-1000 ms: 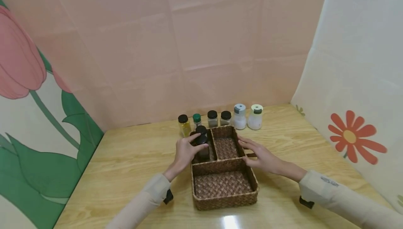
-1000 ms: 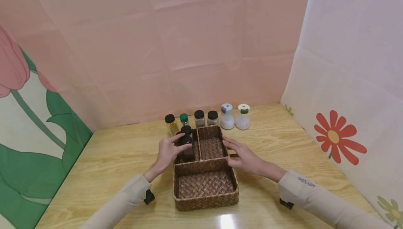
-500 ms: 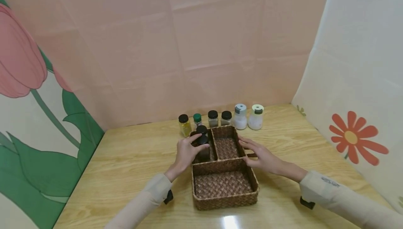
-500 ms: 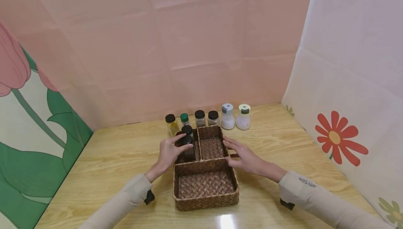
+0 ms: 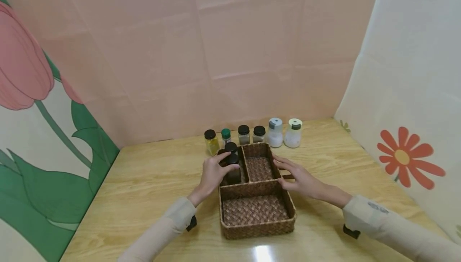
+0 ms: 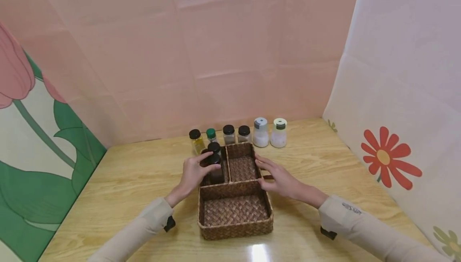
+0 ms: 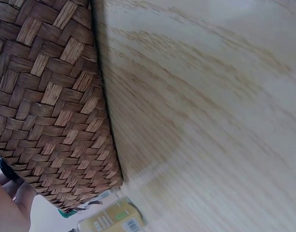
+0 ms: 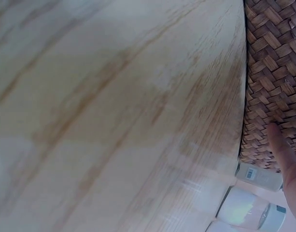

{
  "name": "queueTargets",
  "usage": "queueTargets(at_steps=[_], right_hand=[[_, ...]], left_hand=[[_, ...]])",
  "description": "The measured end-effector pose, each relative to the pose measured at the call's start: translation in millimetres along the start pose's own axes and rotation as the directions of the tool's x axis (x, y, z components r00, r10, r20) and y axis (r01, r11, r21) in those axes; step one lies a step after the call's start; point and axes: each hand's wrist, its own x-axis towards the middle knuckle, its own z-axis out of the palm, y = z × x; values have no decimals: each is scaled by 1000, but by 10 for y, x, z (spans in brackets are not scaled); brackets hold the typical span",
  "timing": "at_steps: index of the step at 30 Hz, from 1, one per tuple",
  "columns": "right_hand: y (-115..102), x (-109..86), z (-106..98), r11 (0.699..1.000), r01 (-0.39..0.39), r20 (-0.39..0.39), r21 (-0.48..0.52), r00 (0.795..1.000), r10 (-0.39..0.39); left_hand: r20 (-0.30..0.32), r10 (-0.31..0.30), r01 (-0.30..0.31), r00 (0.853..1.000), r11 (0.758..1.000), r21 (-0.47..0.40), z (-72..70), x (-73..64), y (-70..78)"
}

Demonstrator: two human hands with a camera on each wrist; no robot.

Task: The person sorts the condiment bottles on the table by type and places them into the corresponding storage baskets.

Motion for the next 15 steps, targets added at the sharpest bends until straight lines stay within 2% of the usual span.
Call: queueTargets(at_steps=[8,15], right_hand=[[-20,17,-23,1000,-3,5,-9,1000,3],[-21,7,-17,1000,-6,3,-11,1000,6]], left_hand=[[46,-13,14,999,1000,-18,-50,13,7],[8,5,-5,1000,1000,-26,-76,19,10]])
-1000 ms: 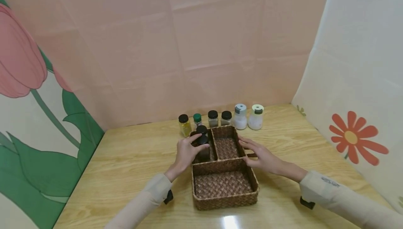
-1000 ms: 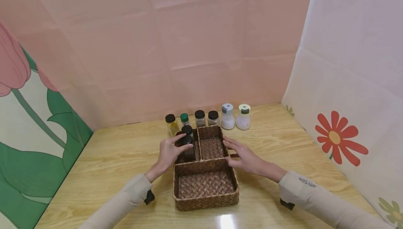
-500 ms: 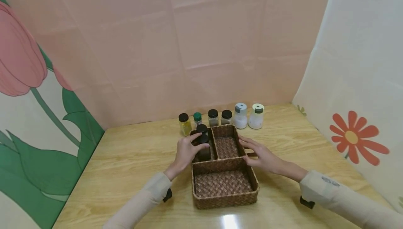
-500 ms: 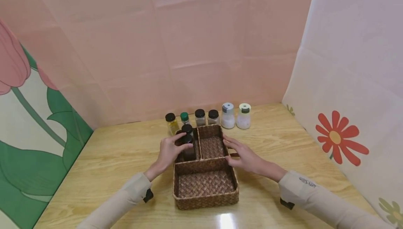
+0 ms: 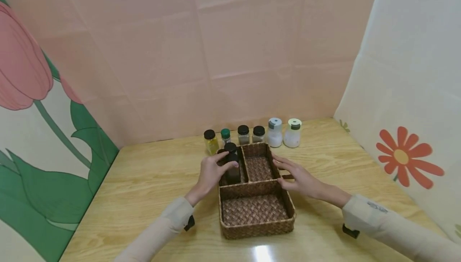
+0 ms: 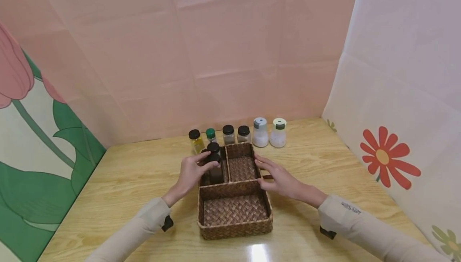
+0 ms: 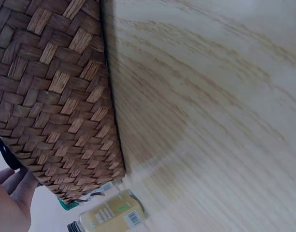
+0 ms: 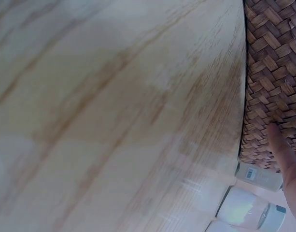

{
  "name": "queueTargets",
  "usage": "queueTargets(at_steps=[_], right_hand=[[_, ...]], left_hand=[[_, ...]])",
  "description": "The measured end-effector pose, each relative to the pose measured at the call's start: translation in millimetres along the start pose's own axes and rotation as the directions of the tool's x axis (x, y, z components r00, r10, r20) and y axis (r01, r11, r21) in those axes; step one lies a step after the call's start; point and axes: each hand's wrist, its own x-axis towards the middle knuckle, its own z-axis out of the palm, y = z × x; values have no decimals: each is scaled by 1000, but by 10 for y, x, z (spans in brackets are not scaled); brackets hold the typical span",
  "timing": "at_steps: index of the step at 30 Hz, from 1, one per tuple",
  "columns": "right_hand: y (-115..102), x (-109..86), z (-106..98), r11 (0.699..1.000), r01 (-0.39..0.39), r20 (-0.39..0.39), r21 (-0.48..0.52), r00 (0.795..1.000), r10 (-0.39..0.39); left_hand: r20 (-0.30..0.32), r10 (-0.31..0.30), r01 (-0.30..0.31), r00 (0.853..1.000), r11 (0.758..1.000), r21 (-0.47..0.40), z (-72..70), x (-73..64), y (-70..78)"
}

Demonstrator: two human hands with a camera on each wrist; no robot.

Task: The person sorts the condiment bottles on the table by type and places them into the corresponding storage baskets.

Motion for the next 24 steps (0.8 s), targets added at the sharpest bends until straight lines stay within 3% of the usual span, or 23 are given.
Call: queueTargets(at_steps=[5,12,24], right_hand=[[0,14,0,1000,-1,-3,5,1000,1],[5,9,4,1000,-3,3,-15,1000,3],[15,-1,17,1000,11,-8,-25,1000,-11]], left_hand=[[-30,3,-5,1000,999,-42,-24,18,-12],[-60,62,-64,996,998,-22,3,24,-72],[-111,47,-48,993,999,0,-19,34,-74]])
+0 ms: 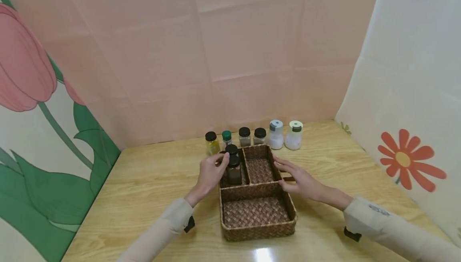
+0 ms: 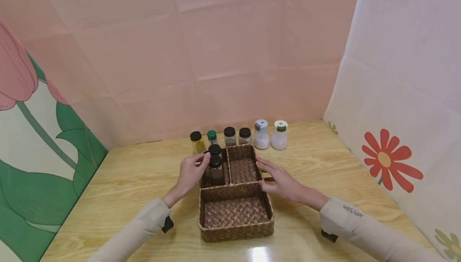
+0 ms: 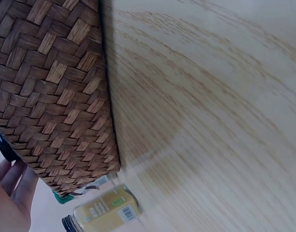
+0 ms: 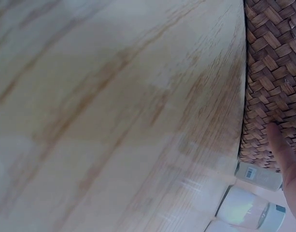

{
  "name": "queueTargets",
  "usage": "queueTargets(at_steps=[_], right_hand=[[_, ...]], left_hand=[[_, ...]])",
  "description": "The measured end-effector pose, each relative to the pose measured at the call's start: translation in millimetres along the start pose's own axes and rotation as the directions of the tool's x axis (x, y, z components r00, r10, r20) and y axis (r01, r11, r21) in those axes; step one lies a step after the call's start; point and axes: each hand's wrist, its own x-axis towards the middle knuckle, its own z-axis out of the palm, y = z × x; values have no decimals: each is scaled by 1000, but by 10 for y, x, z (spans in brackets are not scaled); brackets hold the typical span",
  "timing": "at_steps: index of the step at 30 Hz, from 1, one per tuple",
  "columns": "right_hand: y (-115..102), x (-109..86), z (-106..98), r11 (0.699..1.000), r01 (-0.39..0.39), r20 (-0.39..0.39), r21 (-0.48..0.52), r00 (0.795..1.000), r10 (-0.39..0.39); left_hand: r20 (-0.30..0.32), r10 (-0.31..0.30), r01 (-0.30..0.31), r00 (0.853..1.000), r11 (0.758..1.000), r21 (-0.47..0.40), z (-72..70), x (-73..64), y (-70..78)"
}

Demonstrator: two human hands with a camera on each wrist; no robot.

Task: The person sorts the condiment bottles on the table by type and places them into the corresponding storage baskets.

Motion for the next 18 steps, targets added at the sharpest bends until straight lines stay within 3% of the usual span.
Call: queueTargets(at_steps=[13,18], right_hand=[[-3,0,0,1000,2,-8,-14,1000,-2],[-3,-5,0,1000,10,-14,-22,1000,-10]], left_hand=[[-37,-53,53,998,999,-6,-65,69,-33],[-64,-16,16,998,1000,-3,-78,100,-81]])
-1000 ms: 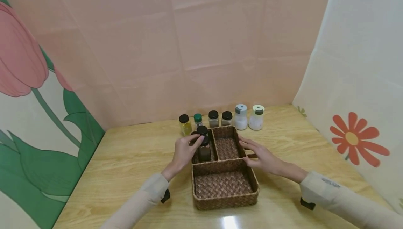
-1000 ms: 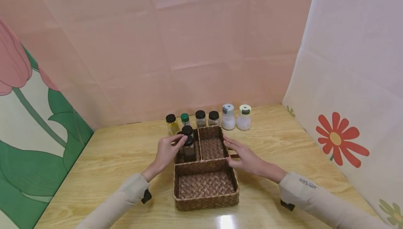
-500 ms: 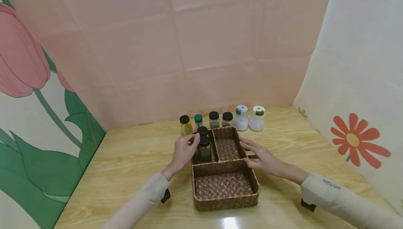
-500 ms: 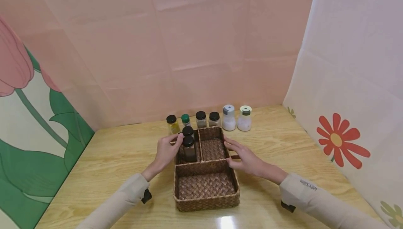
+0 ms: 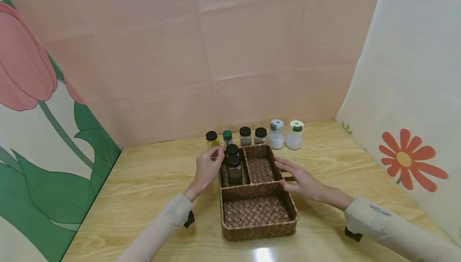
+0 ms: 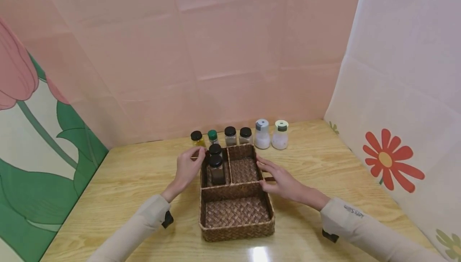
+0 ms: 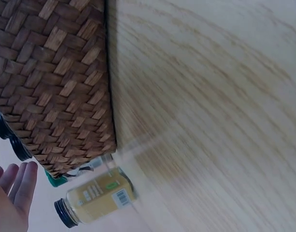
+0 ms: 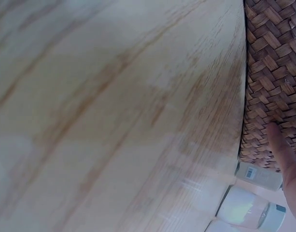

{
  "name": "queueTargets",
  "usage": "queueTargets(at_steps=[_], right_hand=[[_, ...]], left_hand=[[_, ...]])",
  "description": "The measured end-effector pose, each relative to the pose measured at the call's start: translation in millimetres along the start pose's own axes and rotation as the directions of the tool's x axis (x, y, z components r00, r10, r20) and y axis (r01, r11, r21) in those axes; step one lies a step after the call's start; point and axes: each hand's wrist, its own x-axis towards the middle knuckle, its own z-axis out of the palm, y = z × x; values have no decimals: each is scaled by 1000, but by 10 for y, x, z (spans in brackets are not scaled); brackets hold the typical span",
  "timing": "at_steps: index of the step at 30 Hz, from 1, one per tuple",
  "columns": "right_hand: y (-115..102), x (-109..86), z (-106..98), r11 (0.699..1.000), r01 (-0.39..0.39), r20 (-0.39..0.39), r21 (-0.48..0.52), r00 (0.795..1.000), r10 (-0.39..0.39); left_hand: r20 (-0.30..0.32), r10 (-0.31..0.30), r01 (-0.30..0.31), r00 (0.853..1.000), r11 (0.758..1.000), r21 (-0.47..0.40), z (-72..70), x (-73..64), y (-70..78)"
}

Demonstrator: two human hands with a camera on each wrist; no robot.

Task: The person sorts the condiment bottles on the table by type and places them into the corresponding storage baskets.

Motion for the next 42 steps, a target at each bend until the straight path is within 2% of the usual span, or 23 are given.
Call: queueTargets(at_steps=[7,15,25,29,35,42], right_hand=[[-1,-22,1,1000,8,-15,-10,1000,-8],[-3,-30,9,1000,-4,-10,-4,1000,4],[-3,-13,18,1000,-12,-7,26,1000,13],[-9,-15,26,999,-13,2,36,1000,13],[-26,-25,27,999,-3,0,32,1000,3],[-24,2,14,999,-20,10,48,1000,20]], left_hand=[[-47,28,-29,999,999,-16,20,63,-53],[-89,86,-89,992,995,-33,14,128,-127],[-218,152,-147,964,988,39,-18,219,-227],[-237,152,-142,960,988,62,-22,222,-271],[-239,129,-118,962,991,60,-14,202,-337],[-252,130,-116,959,991,71,11,250,-402]])
